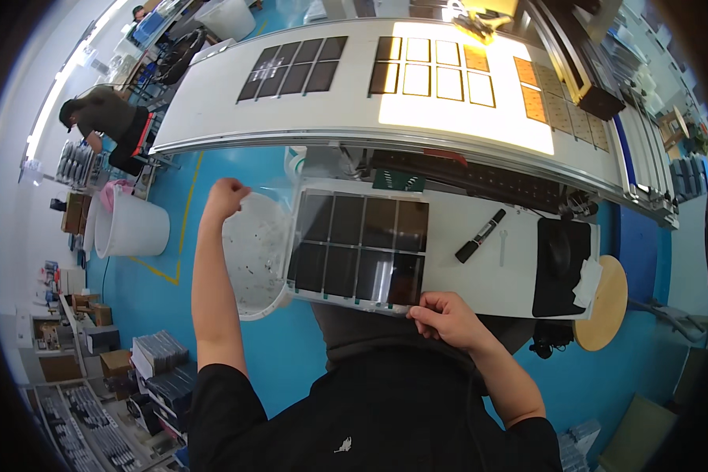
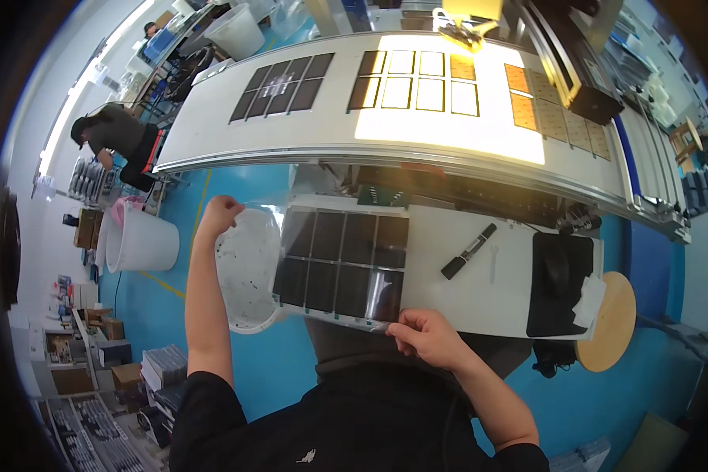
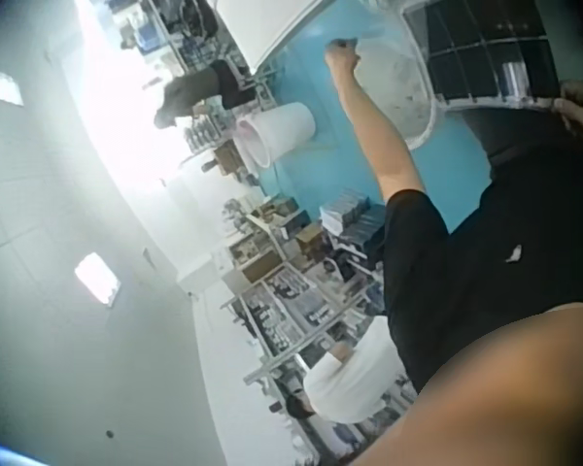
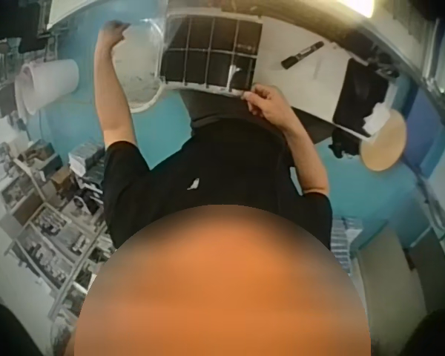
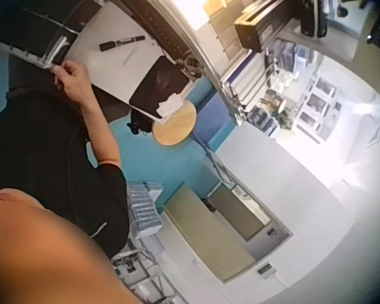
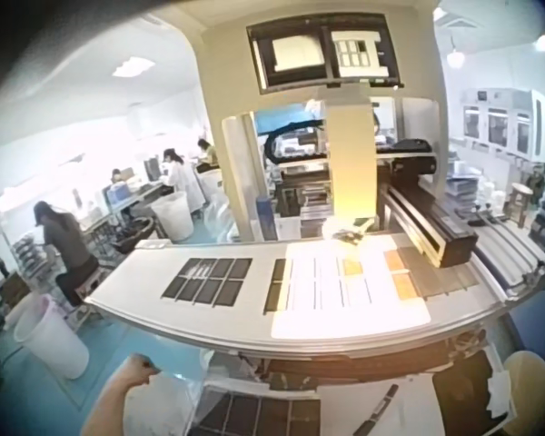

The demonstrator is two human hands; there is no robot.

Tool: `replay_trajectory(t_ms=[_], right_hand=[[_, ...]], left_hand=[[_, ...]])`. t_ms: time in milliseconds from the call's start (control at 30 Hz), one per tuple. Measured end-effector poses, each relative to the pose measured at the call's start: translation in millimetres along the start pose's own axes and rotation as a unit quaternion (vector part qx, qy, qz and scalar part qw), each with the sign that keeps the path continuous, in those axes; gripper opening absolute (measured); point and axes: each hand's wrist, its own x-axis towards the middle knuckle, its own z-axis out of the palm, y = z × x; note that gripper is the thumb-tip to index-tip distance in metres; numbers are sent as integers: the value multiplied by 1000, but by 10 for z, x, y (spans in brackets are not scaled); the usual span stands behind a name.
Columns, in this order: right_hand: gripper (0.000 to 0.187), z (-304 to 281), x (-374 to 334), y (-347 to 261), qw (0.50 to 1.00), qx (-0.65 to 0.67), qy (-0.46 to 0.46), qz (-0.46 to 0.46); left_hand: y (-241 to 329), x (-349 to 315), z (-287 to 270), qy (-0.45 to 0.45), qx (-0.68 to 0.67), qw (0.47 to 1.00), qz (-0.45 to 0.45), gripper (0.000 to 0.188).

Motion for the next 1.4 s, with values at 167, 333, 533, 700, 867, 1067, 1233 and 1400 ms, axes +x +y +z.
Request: replay_trajectory(t_ms=[167,333,533,700,867,1067,1233,1400], right_hand=[[22,78,-39,-90,998,-27,43,21],[21,183,-84,-240,996,-54,54,33],[21,250,-58,-336,998,-6,42,52],[21,274,-92,-366,994,88,24,53],[21,243,-61,-399,970,234,2,58],[24,228,-30,-339,977,196,-27,80],[18,217,-78,-336,993,48,-54,98],[18,0,-200,-351,996,-79,41,13]], left_hand=[[-1115,-81,-233,292,92,951,-33,15],[-1212,-690,-266,426,143,891,64,12],[-1514,-1038,522,218,149,964,32,17],[-1162,-1525,966,157,162,969,97,16],[-177,-2216,530,-88,-400,912,-10,37],[827,-3002,580,-255,-624,734,-86,32],[1057,-3087,763,-150,-732,662,-59,27],[1053,-2899,406,1,-683,729,-40,32]])
